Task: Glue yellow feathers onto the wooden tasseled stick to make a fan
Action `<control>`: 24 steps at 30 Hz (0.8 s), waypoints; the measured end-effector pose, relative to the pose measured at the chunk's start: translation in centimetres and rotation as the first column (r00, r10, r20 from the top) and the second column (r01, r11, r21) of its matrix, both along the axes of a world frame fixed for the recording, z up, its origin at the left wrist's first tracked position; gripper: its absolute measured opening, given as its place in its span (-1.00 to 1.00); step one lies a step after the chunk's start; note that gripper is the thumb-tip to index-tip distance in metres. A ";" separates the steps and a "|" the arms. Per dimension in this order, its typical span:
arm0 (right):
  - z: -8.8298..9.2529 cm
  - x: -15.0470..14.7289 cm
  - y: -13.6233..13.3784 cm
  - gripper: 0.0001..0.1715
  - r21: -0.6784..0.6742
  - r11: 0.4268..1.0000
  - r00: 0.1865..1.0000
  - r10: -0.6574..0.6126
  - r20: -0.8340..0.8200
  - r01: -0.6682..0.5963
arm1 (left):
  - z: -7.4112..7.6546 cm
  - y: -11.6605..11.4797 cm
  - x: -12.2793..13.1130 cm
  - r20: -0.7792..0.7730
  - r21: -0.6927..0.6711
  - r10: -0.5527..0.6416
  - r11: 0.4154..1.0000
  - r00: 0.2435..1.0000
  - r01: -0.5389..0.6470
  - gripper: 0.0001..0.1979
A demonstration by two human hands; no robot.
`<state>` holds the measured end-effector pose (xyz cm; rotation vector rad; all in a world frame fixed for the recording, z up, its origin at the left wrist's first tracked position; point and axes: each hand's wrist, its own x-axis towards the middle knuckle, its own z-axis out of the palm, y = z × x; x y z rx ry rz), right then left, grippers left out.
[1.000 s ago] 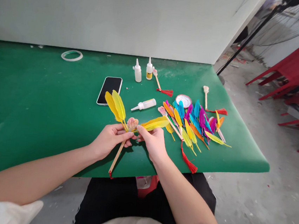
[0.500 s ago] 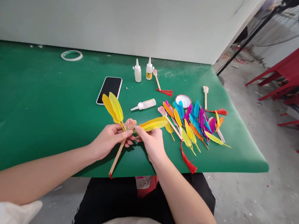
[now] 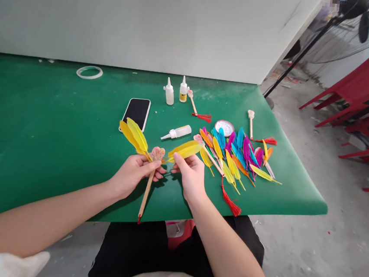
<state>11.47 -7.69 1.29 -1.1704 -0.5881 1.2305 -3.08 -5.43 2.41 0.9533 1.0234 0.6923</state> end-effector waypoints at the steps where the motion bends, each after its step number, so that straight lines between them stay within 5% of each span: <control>1: 0.0 0.0 0.0 -0.76 0.003 1.000 1.000 -0.001 -0.001 0.001 | 0.0 0.0 0.0 -0.002 -0.001 0.000 1.000 1.000 0.000 -0.70; 24: 0.4 0.6 0.0 -0.73 0.084 0.995 0.998 -0.061 0.031 0.058 | 0.1 -0.1 0.1 -0.054 -0.024 -0.038 0.999 0.998 0.036 -0.70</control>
